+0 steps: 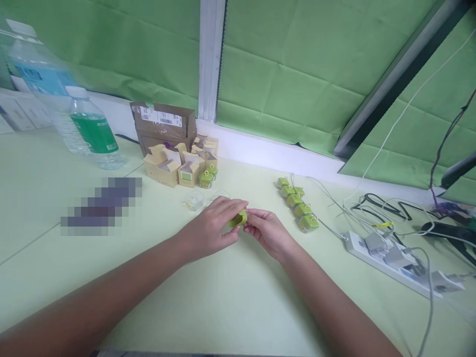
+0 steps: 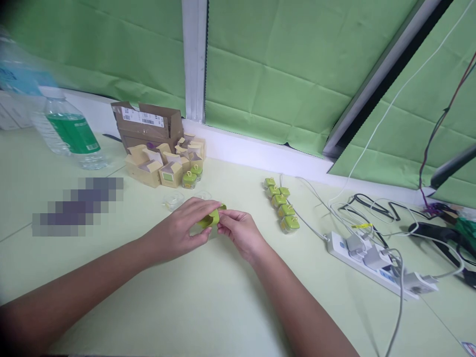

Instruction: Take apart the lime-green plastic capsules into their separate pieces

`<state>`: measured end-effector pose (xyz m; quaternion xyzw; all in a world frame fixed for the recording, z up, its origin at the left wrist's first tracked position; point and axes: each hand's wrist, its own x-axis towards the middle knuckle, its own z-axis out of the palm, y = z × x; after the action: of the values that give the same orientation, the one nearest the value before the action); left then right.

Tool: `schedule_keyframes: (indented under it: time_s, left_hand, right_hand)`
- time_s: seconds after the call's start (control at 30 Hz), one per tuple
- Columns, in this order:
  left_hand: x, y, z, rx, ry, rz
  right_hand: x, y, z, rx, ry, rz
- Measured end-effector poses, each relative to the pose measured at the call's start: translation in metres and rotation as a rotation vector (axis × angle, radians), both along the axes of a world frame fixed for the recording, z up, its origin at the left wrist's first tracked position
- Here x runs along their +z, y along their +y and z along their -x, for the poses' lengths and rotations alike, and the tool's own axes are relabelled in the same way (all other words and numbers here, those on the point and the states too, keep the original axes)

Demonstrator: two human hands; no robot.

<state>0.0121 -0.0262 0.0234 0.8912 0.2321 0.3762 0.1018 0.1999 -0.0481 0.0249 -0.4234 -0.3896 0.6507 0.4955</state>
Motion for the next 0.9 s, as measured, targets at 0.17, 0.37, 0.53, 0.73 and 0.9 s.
schedule_keyframes:
  time_s: [0.17,0.37,0.53,0.73,0.9]
  left_hand:
    - [0.0024,-0.0011,0.0014,0.013,0.019,0.004]
    - [0.0066,-0.0038,0.0029,-0.009,-0.006,0.077]
    - [0.0041,-0.0030,0.0027,-0.028,-0.007,0.125]
    - [0.0036,-0.0026,0.0033,0.043,-0.070,0.124]
    - [0.0066,-0.0014,0.0044,0.127,-0.189,0.237]
  right_hand:
    - [-0.0012,0.0011,-0.0030,0.039,0.027,-0.009]
    - [-0.0047,0.0028,-0.0040,0.059,0.048,-0.018]
    - [-0.0095,0.0036,-0.0022,0.010,0.054,0.000]
    - [-0.0075,0.0037,-0.0013,0.006,0.061,-0.016]
    - [-0.0050,0.0054,-0.0018,-0.037,0.092,0.027]
